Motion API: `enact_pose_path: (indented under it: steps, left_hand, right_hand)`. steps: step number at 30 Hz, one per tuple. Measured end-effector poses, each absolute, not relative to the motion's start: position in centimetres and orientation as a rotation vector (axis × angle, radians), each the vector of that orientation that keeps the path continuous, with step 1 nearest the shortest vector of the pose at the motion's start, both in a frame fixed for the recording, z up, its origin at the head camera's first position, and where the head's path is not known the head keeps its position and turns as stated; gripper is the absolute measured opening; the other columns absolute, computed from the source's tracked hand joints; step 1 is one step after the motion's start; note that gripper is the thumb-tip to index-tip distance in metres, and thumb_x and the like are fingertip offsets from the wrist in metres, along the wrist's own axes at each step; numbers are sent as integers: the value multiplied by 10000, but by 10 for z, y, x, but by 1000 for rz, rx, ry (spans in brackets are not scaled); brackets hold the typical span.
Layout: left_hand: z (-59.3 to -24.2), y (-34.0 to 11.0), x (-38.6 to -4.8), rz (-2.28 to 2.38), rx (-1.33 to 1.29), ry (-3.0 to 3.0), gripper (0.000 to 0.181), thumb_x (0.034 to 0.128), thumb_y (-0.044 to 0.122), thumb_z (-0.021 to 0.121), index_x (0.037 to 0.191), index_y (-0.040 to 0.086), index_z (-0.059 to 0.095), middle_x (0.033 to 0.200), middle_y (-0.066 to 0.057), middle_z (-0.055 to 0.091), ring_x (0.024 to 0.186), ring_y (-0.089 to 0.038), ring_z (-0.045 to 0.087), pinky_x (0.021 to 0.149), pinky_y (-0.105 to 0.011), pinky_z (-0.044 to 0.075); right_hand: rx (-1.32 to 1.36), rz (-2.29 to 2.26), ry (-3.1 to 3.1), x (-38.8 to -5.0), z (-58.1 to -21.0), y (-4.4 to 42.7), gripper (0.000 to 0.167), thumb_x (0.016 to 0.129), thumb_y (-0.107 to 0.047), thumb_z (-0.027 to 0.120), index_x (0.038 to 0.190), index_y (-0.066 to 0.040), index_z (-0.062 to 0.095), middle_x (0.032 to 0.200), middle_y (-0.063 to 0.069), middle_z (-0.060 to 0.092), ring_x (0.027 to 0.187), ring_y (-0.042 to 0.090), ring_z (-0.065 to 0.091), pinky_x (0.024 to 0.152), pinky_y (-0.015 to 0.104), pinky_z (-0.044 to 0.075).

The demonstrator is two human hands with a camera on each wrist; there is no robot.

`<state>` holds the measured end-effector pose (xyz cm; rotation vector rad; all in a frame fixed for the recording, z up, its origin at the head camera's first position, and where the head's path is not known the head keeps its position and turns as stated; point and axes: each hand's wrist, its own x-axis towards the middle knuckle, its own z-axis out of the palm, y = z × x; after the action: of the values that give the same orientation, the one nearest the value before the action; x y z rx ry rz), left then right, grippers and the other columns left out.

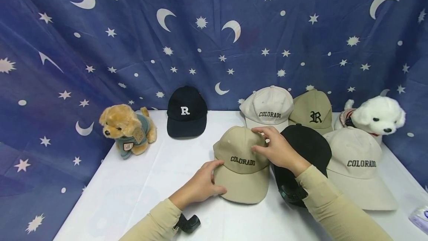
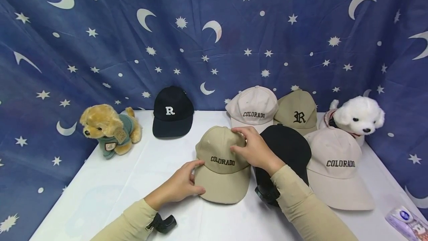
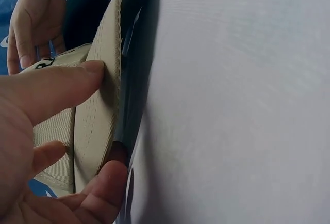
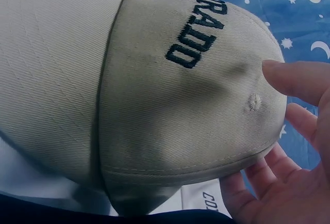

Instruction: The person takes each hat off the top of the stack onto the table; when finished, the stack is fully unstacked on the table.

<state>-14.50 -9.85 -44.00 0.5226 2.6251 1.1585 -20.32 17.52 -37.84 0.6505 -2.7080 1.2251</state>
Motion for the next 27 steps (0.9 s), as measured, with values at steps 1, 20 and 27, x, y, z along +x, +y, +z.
enact_pose_path:
  steps: [1, 20, 27]
  left_hand:
    - [-440, -98, -145, 1156, 524, 2629, 843, 787, 234, 848, 1489, 57, 416, 1378, -158, 451, 889, -144, 515, 796, -331, 462]
    - [-442, -91, -146, 1093, 540, 2663, 791, 800, 219, 827, 1466, 46, 437, 1451, -194, 415, 1146, -295, 574, 972, -420, 484]
    - [-442, -92, -148, 1098, 531, 2657, 795, 793, 236, 834, 1459, 45, 444, 1449, -204, 418, 1145, -308, 578, 963, -442, 485]
  right_hand:
    - [651, 1224, -2706, -203, -379, 175, 521, 854, -94, 790, 1321, 14, 590, 1294, 220, 529, 1053, 337, 525, 909, 526, 484]
    - [642, 1213, -2739, -201, -379, 184, 481, 871, -112, 776, 1305, 6, 605, 1264, 197, 559, 1047, 320, 567, 893, 480, 513]
    - [637, 1213, -2753, -200, -379, 188, 472, 880, -107, 765, 1305, 20, 605, 1294, 214, 549, 1059, 332, 555, 890, 482, 519]
